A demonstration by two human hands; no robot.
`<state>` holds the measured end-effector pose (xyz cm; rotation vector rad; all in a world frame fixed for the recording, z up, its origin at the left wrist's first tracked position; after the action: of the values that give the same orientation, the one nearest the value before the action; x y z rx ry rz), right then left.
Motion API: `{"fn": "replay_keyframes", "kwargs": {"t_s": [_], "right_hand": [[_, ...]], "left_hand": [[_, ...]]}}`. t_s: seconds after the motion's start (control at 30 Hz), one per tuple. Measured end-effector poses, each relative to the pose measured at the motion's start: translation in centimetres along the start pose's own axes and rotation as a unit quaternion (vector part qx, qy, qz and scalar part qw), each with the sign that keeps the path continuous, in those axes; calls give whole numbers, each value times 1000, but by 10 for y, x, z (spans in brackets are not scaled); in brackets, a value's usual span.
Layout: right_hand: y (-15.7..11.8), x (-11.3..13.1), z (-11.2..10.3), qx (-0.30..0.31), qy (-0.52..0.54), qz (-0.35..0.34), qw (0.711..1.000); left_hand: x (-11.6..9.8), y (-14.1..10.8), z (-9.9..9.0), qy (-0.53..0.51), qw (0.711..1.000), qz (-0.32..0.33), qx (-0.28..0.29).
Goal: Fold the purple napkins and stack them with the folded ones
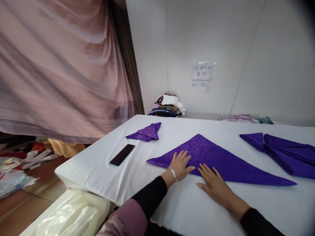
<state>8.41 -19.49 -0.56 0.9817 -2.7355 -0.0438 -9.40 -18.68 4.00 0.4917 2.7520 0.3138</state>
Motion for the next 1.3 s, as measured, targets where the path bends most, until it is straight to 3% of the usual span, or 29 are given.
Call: {"fn": "replay_keyframes", "kwargs": {"t_s": [0.2,0.37,0.5,0.63,0.77,1.07,1.2,1.3], "right_hand": [[1,2,-5,4,25,0,1000],[0,2,-8,9,41,10,999],[-11,-11,-10,3,39,29,999],[-36,-46,-13,-15,10,75,997],[-73,-100,-21,-41,-31,152,987],[-163,-225,-39,-61,-108,358,925],[-171,-243,-47,-69,-148,378,911],[-145,-222,-54,-98,-164,324,926]], "left_hand": [[0,3,32,17,998,-2,66],[5,1,36,34,997,1,68],[6,2,37,50,997,1,67],[7,3,36,44,997,-4,68],[5,4,34,39,996,-7,75],[2,7,29,50,995,-13,90],[2,7,29,49,994,-15,93],[2,7,29,51,994,-14,91]]}}
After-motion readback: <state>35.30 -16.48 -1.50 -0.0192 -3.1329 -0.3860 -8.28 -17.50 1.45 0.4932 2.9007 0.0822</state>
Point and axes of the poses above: each hand's wrist, its own y-axis towards the middle knuckle, its own z-axis out of the palm, x = y × z, the point moved 4 cm from there along y, towards the middle knuckle, and after that the axes turned 5 degrees about -x, right-handed, at the moved point
